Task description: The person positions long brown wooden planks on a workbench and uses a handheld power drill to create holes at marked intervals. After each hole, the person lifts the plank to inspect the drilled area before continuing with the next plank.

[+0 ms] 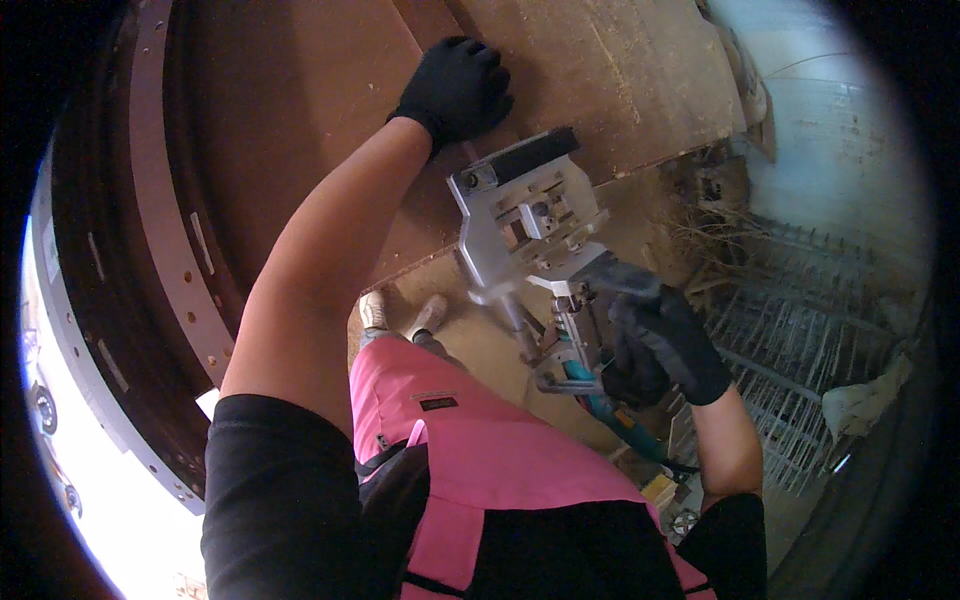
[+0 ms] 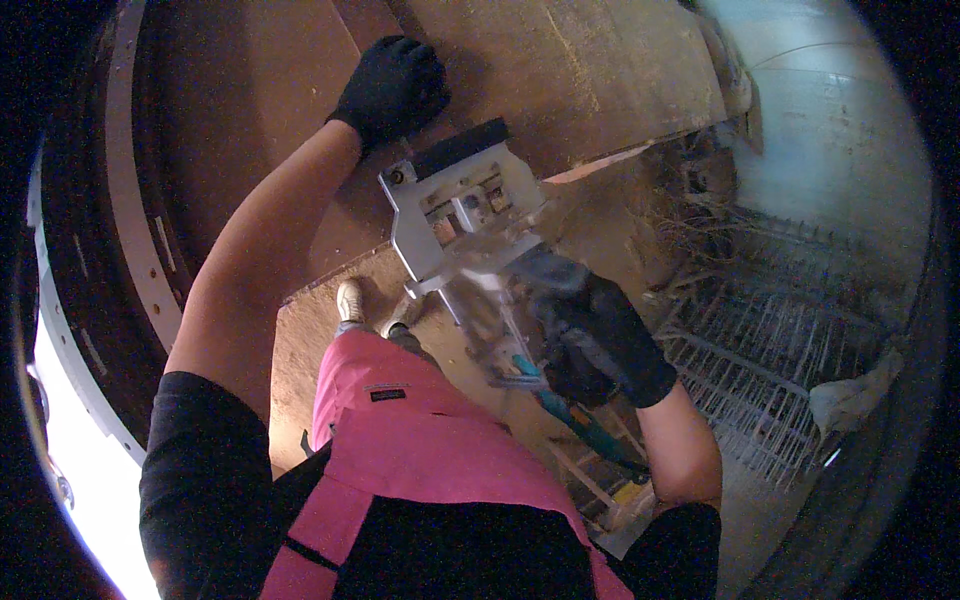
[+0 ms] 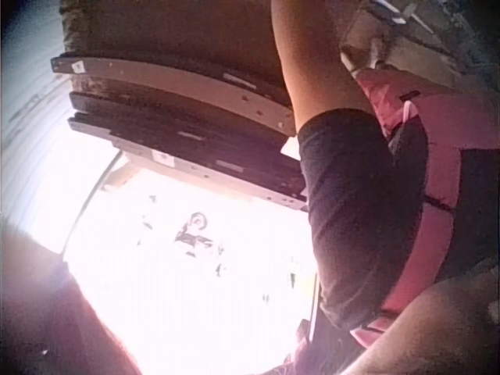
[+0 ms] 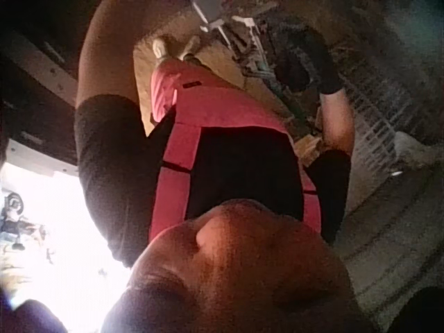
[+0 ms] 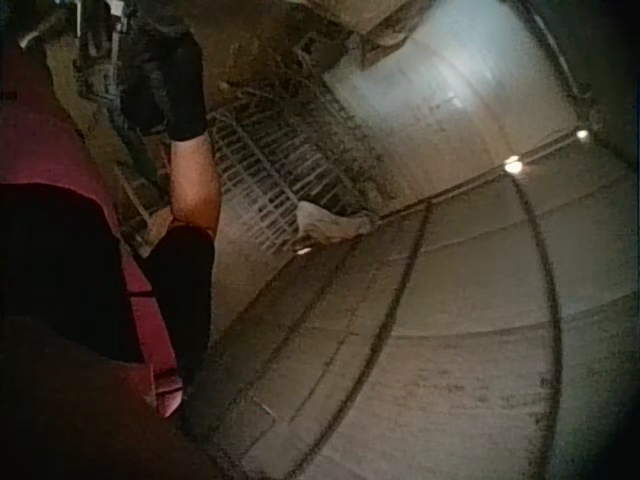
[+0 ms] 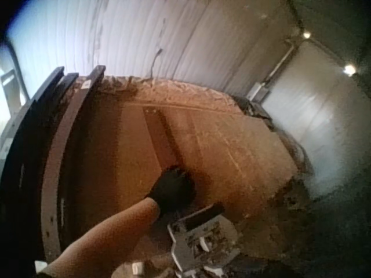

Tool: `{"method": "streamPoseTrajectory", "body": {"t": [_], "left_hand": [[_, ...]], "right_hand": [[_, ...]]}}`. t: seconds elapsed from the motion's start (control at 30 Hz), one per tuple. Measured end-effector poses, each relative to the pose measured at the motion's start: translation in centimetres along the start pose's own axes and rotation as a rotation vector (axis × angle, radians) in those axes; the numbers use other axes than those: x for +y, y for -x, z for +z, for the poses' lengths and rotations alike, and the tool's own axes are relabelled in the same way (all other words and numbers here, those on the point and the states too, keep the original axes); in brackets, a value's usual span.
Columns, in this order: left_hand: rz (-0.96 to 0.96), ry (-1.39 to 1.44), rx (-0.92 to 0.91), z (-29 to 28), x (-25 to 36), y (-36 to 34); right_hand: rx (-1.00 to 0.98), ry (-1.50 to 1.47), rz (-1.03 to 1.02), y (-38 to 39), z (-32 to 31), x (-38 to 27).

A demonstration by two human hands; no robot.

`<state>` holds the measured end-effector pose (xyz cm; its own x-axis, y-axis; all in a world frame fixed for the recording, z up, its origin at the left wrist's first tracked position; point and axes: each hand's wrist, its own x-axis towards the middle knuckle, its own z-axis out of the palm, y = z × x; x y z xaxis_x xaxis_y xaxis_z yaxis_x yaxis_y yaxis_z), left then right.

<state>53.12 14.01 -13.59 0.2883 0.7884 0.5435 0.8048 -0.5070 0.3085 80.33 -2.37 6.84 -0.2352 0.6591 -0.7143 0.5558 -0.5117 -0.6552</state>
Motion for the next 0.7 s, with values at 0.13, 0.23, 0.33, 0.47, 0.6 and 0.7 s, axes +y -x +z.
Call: {"method": "streamPoseTrajectory", "body": {"t": [0.13, 0.23, 0.33, 0.47, 0.6, 0.7], "left_hand": [[0.016, -0.021, 0.034, 0.4, -0.1, 0.0], [0.018, 0.005, 0.038, 0.3, -0.1, 0.0], [0.016, 0.013, 0.032, 0.1, 0.0, 0.0], [-0.011, -0.022, 0.023, 0.0, 0.2, -0.1], [-0.026, 0.005, 0.051, -0.1, 0.3, -0.3], [-0.038, 0.015, 0.029, -0.2, 0.4, -0.5]], "right_hand": [[-0.004, 0.101, -0.155, -0.3, 0.3, 0.3], [0.035, -0.015, 0.068, -0.9, 0.3, 0.5], [-0.043, 0.200, -0.246, -1.4, 0.3, 0.7], [0.010, 0.039, -0.073, -1.9, 0.5, 0.7], [-0.003, 0.009, 0.001, -2.3, 0.4, 0.0], [-0.054, -0.087, 0.042, -2.6, 0.6, -0.6]]}}
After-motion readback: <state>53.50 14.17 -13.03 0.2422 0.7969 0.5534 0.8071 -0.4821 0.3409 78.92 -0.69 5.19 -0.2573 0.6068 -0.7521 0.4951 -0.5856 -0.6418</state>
